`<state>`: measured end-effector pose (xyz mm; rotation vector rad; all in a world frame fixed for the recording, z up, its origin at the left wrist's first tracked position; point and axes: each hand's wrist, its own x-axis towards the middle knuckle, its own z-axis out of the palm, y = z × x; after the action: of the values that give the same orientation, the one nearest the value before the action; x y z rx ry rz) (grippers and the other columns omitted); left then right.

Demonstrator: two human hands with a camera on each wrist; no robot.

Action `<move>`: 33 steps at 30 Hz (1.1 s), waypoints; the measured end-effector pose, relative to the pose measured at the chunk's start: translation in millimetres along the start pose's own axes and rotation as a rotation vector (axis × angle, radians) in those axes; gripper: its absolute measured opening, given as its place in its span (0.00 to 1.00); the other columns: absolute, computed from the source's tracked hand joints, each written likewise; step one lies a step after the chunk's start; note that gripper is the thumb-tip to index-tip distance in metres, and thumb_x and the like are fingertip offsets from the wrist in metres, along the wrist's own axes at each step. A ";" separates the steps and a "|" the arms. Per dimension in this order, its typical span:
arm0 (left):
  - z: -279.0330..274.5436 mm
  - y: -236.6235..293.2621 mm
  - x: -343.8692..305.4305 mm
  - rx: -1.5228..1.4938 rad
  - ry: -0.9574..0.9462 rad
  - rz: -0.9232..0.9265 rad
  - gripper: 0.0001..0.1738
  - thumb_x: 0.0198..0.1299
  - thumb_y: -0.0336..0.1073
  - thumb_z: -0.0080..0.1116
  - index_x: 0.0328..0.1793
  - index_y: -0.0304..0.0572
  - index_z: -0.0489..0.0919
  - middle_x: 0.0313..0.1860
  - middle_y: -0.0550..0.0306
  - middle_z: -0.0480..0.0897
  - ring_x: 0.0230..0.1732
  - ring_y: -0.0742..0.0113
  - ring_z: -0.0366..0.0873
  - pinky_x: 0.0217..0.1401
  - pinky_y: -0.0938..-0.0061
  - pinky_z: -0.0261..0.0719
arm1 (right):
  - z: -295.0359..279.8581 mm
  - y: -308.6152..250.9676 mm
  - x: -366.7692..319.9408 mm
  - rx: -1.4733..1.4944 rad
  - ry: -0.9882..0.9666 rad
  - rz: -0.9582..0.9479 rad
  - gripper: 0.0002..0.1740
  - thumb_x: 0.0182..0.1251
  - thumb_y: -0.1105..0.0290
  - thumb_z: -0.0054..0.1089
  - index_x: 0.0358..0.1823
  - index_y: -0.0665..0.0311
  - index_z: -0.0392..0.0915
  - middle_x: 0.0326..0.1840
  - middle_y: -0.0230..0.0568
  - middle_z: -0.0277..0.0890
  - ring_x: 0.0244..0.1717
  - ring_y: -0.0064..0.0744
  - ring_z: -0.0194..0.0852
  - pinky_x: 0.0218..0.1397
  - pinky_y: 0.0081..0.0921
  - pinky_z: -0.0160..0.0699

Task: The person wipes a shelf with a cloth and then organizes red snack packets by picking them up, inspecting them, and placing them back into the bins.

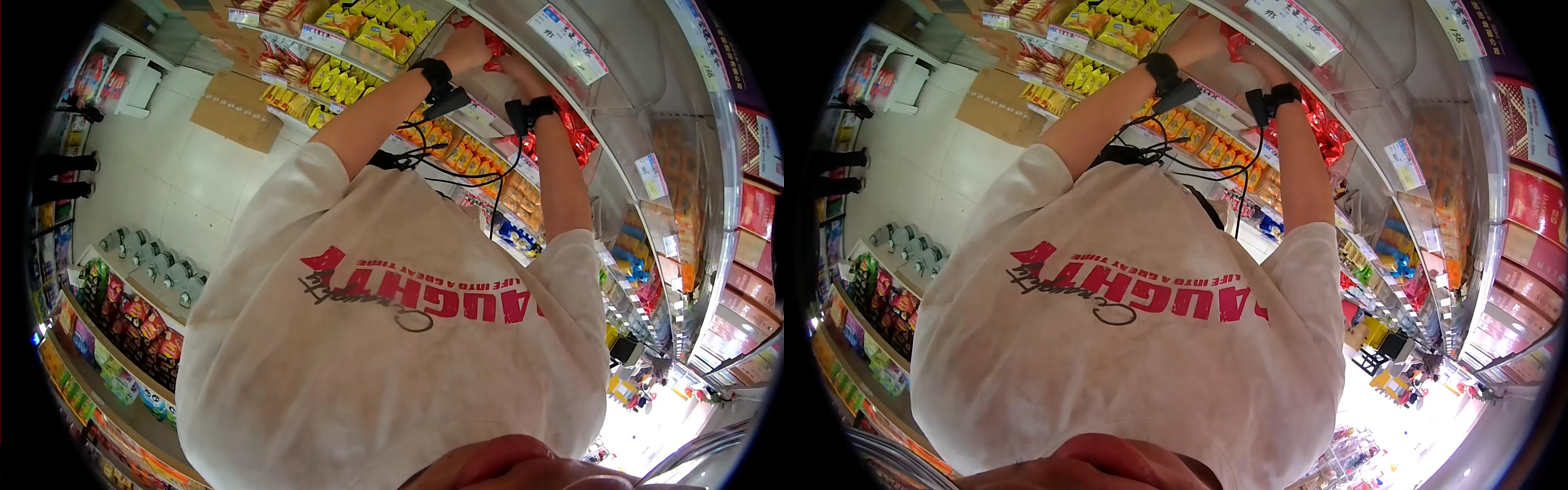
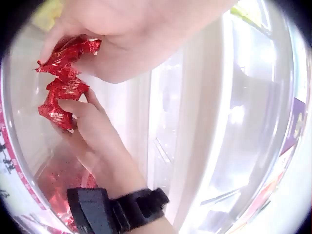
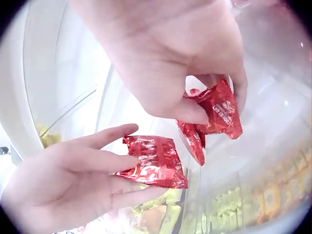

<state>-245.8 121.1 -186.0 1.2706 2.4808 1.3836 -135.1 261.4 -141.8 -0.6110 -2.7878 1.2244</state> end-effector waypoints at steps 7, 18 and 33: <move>-64.5 35.2 -40.8 0.086 -0.156 0.057 0.21 0.56 0.36 0.59 0.52 0.27 0.80 0.37 0.34 0.85 0.39 0.40 0.84 0.42 0.51 0.83 | 8.6 -50.1 -9.0 0.014 -0.003 0.014 0.38 0.69 0.58 0.63 0.76 0.64 0.62 0.72 0.49 0.69 0.67 0.38 0.67 0.70 0.32 0.66; -72.7 21.2 -51.1 -0.071 -0.242 -0.114 0.11 0.53 0.33 0.60 0.34 0.29 0.82 0.35 0.34 0.84 0.38 0.36 0.83 0.42 0.50 0.81 | 3.4 -28.6 32.5 -0.448 -0.059 -0.180 0.30 0.67 0.55 0.60 0.66 0.64 0.72 0.64 0.51 0.75 0.62 0.45 0.73 0.65 0.35 0.70; 32.4 -47.1 36.7 0.103 -0.275 -0.087 0.45 0.61 0.31 0.53 0.85 0.44 0.49 0.75 0.54 0.72 0.79 0.58 0.61 0.75 0.60 0.65 | -6.1 -13.9 -7.0 0.204 0.089 -0.026 0.31 0.66 0.53 0.69 0.66 0.62 0.76 0.62 0.35 0.77 0.62 0.28 0.72 0.68 0.26 0.68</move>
<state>-287.7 155.3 -227.0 1.2567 2.4116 0.9975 -132.1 254.6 -126.8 -0.5951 -2.5490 1.4151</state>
